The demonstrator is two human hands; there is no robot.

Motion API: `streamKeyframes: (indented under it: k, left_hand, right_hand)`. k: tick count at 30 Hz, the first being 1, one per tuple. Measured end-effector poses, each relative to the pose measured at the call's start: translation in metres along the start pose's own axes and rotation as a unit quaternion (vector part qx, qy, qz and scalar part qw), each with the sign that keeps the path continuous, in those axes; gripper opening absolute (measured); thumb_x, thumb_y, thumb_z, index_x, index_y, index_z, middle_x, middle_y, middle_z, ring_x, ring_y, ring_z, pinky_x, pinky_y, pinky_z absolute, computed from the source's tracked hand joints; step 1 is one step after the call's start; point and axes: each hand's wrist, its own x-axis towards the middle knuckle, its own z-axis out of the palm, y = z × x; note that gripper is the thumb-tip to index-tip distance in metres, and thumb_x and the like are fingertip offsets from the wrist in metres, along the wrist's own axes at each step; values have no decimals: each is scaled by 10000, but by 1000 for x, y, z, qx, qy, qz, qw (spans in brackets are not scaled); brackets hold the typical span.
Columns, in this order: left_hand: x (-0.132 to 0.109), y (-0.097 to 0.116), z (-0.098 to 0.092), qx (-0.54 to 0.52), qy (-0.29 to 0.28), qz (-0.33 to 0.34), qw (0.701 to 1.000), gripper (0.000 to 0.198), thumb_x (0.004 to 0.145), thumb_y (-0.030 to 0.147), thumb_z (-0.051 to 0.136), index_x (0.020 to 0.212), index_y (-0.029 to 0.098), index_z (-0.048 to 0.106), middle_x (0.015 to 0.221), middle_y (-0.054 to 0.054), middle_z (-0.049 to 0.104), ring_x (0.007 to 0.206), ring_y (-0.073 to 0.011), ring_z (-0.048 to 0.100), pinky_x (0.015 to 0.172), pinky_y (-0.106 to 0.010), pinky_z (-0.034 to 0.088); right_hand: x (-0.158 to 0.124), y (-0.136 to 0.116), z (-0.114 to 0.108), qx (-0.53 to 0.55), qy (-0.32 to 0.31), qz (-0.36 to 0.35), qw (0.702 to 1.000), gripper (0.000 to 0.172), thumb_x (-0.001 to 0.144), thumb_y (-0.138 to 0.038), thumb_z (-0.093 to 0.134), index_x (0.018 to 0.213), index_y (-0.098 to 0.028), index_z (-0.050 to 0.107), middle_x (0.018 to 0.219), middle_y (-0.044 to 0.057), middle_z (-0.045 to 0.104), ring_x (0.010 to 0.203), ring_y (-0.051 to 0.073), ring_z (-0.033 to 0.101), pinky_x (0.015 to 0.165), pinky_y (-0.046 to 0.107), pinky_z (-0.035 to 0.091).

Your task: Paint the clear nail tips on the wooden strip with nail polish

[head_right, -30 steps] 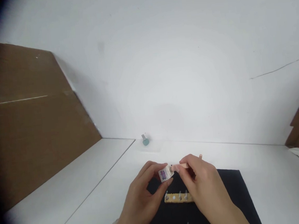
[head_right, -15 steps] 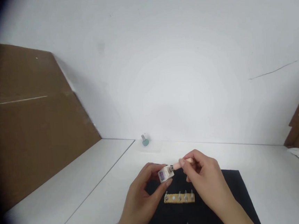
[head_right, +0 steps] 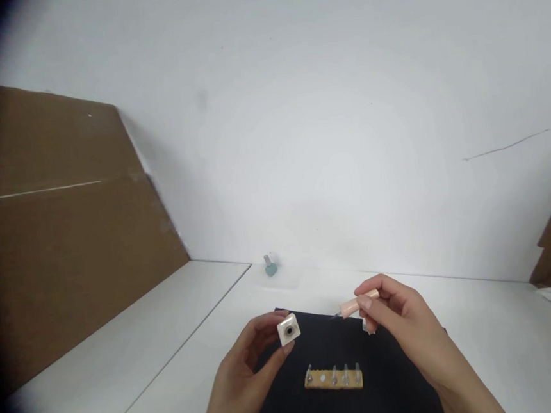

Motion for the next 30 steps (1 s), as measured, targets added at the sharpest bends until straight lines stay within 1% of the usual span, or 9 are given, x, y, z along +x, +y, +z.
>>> streamKeyframes:
  k: [4, 8, 9, 11, 15, 20, 24, 26, 30]
  left_hand:
    - [-7, 1, 2, 20, -5, 43, 999, 197, 853, 242, 676, 1050, 259, 676, 1199, -63, 766, 1074, -242, 764, 972, -392, 626]
    - [-12, -1, 5, 60, -17, 92, 994, 276, 885, 166, 633, 1125, 302, 652, 1236, -30, 746, 1178, -237, 722, 1003, -379, 609]
    - [-13, -1, 6, 71, -19, 103, 992, 286, 891, 157, 627, 1132, 311, 645, 1239, -25, 744, 1207, -239, 708, 1013, -380, 602]
    - [-13, 0, 7, 90, -19, 119, 989, 289, 899, 149, 625, 1131, 321, 631, 1243, -18, 741, 1231, -239, 694, 1027, -383, 592]
    - [-14, -1, 10, 105, -21, 131, 986, 314, 895, 133, 625, 1144, 324, 611, 1238, -20, 746, 1205, -236, 709, 1018, -386, 596]
    - [-13, 1, 10, 106, -19, 137, 985, 310, 879, 148, 648, 1144, 307, 628, 1205, -31, 761, 1165, -243, 730, 1002, -392, 606]
    - [-13, 8, 11, 98, -7, 139, 985, 269, 871, 163, 653, 1101, 302, 650, 1144, -23, 773, 1109, -241, 748, 961, -384, 623]
    - [-13, 10, 12, 98, -4, 142, 985, 264, 874, 165, 653, 1098, 305, 655, 1130, -19, 771, 1097, -237, 747, 949, -378, 626]
    - [-14, 11, 13, 112, 4, 170, 979, 290, 883, 148, 642, 1126, 305, 656, 1111, -28, 756, 1077, -232, 740, 932, -376, 625]
  right_hand:
    - [-3, 0, 4, 15, -25, 13, 999, 289, 908, -528, 708, 944, -241, 697, 746, 19, 722, 736, 202, 617, 777, 347, 532]
    - [-6, 0, 4, 15, -78, 11, 997, 247, 927, -504, 713, 943, -260, 674, 885, 30, 785, 756, 183, 612, 792, 318, 523]
    - [-7, -1, 4, 14, -85, 9, 996, 236, 933, -497, 711, 942, -264, 673, 894, 28, 789, 760, 180, 614, 792, 310, 525]
    - [-8, -1, 4, 5, -88, 6, 996, 221, 944, -490, 703, 949, -270, 677, 905, 24, 793, 771, 178, 620, 791, 295, 527]
    - [-11, -3, 8, -18, -98, 3, 995, 235, 953, -509, 681, 972, -275, 673, 933, 23, 802, 815, 186, 659, 788, 283, 535]
    - [-14, -8, 18, -72, -80, -11, 994, 232, 987, -503, 626, 984, -277, 678, 973, 21, 806, 872, 196, 717, 780, 278, 536]
    - [-15, -10, 22, -125, -62, -48, 989, 196, 1007, -455, 604, 969, -279, 682, 996, 9, 804, 884, 182, 728, 792, 262, 535]
    - [-15, -9, 23, -151, -61, -68, 984, 174, 1023, -423, 584, 983, -284, 682, 1024, 5, 794, 925, 178, 728, 799, 252, 538]
    - [-17, -7, 26, -201, -45, -131, 970, 152, 1046, -371, 552, 1018, -291, 677, 1030, 0, 760, 928, 166, 719, 785, 236, 546]
